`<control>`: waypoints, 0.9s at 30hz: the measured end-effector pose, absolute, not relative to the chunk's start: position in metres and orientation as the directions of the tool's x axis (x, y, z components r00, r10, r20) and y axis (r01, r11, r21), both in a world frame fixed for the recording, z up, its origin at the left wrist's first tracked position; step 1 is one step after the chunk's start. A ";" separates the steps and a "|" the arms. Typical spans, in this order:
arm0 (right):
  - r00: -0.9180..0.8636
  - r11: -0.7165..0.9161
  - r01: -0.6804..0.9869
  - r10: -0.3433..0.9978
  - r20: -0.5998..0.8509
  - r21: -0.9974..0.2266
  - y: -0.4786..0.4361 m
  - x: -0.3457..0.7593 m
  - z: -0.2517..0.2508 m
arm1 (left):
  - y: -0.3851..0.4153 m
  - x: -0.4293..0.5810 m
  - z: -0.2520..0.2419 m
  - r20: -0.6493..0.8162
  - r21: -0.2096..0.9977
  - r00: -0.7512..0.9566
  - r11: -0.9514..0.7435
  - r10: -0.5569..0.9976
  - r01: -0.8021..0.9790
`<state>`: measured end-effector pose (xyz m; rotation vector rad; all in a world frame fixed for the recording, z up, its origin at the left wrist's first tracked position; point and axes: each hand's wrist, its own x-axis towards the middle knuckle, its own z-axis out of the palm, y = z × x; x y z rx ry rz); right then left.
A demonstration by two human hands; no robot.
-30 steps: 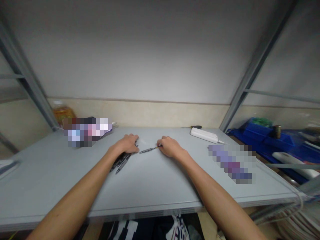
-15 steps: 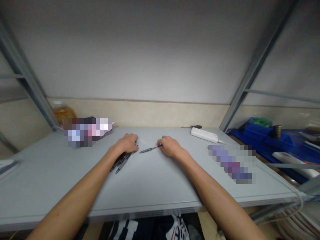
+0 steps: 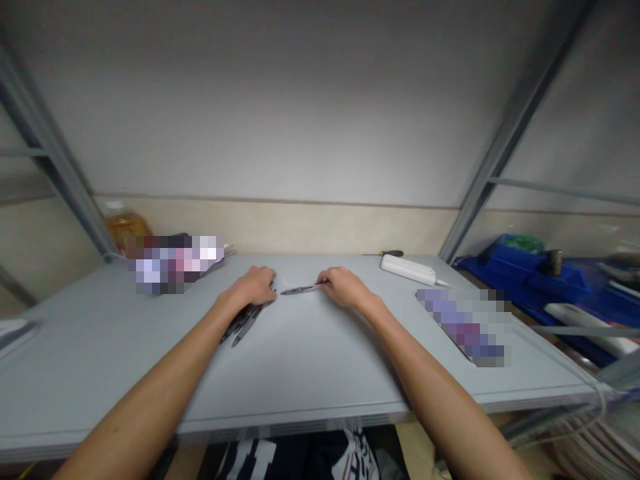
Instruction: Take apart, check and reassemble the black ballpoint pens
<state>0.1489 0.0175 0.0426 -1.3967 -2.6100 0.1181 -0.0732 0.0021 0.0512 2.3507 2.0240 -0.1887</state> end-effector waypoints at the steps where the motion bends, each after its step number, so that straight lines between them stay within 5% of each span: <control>1: -0.535 0.549 0.819 0.836 0.121 -0.167 0.018 0.150 0.044 | 0.002 -0.073 0.051 -0.115 -0.052 0.151 -0.157 0.982 0.986; 12: -0.471 0.488 0.851 0.873 0.131 -0.193 0.019 0.160 0.053 | -0.004 -0.074 0.055 -0.218 0.012 0.102 -0.101 0.971 0.995; 21: -0.502 0.482 0.861 0.856 -0.121 -0.160 0.024 0.165 0.045 | -0.003 -0.074 0.054 -0.218 0.015 0.147 -0.148 0.965 0.989; 27: -0.495 0.478 0.866 0.861 -0.115 -0.149 0.023 0.165 0.047 | 0.000 -0.075 0.052 -0.188 0.026 0.171 -0.169 0.967 0.985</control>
